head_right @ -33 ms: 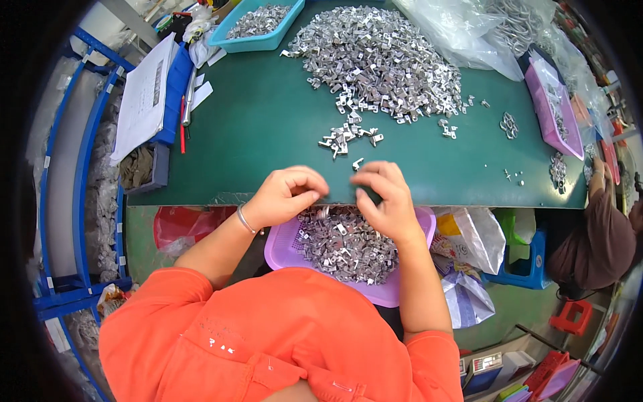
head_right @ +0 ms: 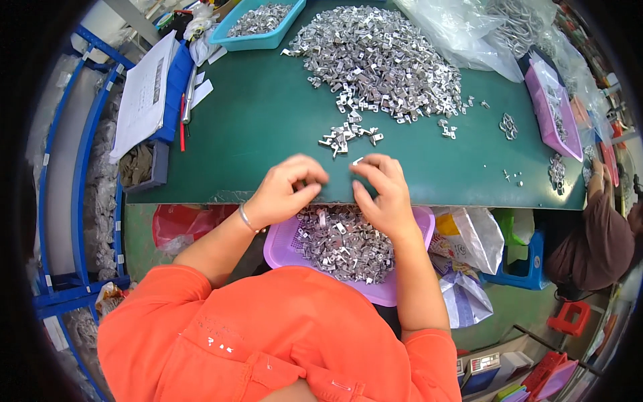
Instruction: The person sorts small silver metal parts by hand from a large pile on a green table into a purple basket. They repeatedly pick up individual pieces, inspect them, and place them into the basket. At the end, they pour the contents of the basket into a red bag and return the empty basket to the table.
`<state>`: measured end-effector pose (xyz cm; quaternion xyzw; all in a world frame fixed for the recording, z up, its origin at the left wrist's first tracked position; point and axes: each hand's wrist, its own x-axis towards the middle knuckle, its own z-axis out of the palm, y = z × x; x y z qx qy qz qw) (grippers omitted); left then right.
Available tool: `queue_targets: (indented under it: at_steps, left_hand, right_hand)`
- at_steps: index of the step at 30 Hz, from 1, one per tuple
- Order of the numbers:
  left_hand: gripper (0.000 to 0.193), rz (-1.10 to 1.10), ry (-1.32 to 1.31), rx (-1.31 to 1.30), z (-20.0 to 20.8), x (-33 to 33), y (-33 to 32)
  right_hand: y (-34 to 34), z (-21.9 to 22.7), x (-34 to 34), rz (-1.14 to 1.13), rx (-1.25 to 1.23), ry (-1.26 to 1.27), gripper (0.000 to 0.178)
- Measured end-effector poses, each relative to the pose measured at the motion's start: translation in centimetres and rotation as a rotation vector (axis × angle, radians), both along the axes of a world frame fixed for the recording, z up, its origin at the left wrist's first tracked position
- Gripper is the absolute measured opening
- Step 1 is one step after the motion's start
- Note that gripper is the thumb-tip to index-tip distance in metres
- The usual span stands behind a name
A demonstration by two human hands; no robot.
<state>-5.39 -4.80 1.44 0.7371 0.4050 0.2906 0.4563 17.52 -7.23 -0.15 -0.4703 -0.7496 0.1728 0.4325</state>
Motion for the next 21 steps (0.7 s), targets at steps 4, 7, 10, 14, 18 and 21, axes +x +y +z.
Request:
queue_targets:
  at_steps: [4, 7, 10, 14, 18, 21]
  left_hand:
    - [0.033, 0.285, 0.155, 0.547, -0.7, 2.1, 2.5]
    - [0.021, 0.250, 0.184, 0.572, -2.3, 2.4, 3.5]
    - [0.017, 0.201, 0.116, 0.514, -2.3, 2.4, 2.7]
    - [0.012, 0.163, -0.024, 0.295, -1.4, 1.5, 0.5]
    - [0.016, -0.075, -0.068, 0.208, -1.3, -0.7, -0.7]
    - [0.030, 0.085, 0.010, 0.362, -1.4, -0.2, -0.4]
  right_hand:
    - [1.6, -0.2, -2.1, -0.072, 0.077, -0.183, 0.035]
    - [2.3, -0.3, -2.8, -0.083, 0.004, -0.094, 0.031]
    - [3.3, -0.5, -3.4, -0.068, 0.069, -0.136, 0.024]
    - [2.4, -0.8, -2.8, -0.031, 0.050, -0.031, 0.011]
    - [-0.2, -0.6, -1.0, 0.161, -0.043, 0.029, 0.006]
    - [0.7, -0.3, -1.3, 0.107, 0.026, -0.021, 0.015]
